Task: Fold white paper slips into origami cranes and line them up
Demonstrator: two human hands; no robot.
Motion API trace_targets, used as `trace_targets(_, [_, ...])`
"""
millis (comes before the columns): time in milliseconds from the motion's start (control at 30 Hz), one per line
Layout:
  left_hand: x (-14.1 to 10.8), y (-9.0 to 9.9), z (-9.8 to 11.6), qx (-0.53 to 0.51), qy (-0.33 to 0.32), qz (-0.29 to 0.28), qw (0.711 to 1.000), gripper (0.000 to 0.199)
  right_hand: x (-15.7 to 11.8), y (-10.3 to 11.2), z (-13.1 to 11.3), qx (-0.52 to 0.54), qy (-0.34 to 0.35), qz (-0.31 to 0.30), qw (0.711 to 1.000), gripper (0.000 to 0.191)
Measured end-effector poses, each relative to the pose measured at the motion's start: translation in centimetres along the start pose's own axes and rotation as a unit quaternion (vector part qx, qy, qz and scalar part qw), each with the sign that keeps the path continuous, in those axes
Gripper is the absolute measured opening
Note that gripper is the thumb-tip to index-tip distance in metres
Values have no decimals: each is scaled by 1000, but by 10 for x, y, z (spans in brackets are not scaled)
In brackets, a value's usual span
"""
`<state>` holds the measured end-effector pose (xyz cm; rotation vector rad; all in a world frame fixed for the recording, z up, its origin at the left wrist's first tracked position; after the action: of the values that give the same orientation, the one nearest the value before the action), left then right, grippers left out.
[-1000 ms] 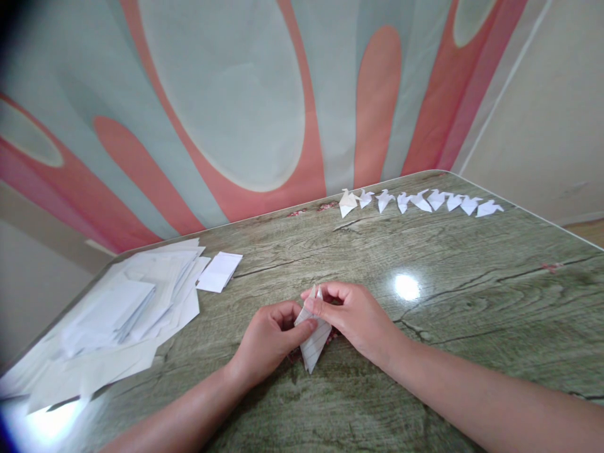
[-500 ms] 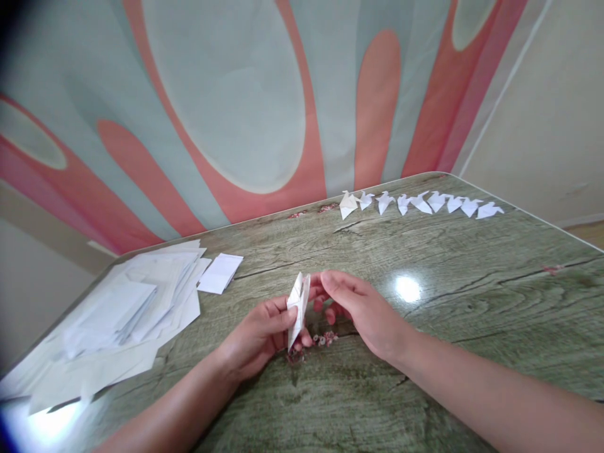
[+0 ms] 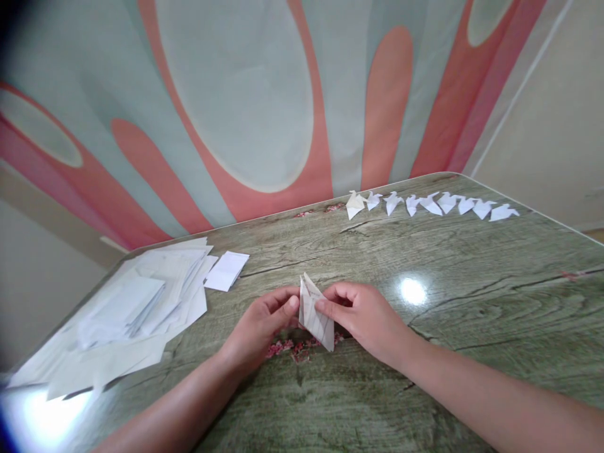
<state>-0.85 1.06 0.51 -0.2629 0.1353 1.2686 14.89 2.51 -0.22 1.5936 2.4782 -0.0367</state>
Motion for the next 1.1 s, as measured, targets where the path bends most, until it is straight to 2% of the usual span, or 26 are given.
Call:
trace_targets(200, [-4, -11, -7, 3, -7, 20, 1000, 26, -8, -2, -4, -81, 15, 63, 995, 29])
trace_targets(333, [-4, -15, -14, -15, 4, 21, 1000, 27, -7, -7, 3, -54, 21, 70, 996, 28])
trace_targets(433, [-2, -8, -16, -22, 23, 48, 998, 31, -7, -6, -1, -16, 65, 72, 995, 16])
trace_targets(567, [-2, -1, -11, 108, 26, 64, 992, 32, -8, 6, -16, -68, 143, 105, 982, 41])
trace_targets(700, [-6, -5, -5, 199, 5, 39, 979, 30, -5, 8, -23, -161, 168, 44, 972, 15])
trace_targets(767, [-7, -5, -4, 213, 9, 49, 976, 29, -4, 8, -23, -175, 162, 36, 970, 5])
trace_targets(867, [-8, -2, -4, 225, 13, 72, 972, 28, -1, 8, -17, -154, 120, 27, 980, 1])
trace_targets(1000, [-8, 1, -3, 222, 1, 90, 971, 30, 1, 6, -7, -106, 50, -7, 993, 9])
trace_targets(1100, [-9, 3, -2, 219, 1, 101, 970, 30, 0, 7, -9, -112, 53, 3, 992, 13])
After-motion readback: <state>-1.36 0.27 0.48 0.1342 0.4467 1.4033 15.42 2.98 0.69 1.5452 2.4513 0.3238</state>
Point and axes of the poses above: each hand's wrist, its own x-axis towards the middle knuckle, its own y-axis out of the back of the hand, z = x × y, the point moved 5 cm from there along x, towards the middle knuckle, and after that the axes turned 1 degree about z, right-handed, at the moved point
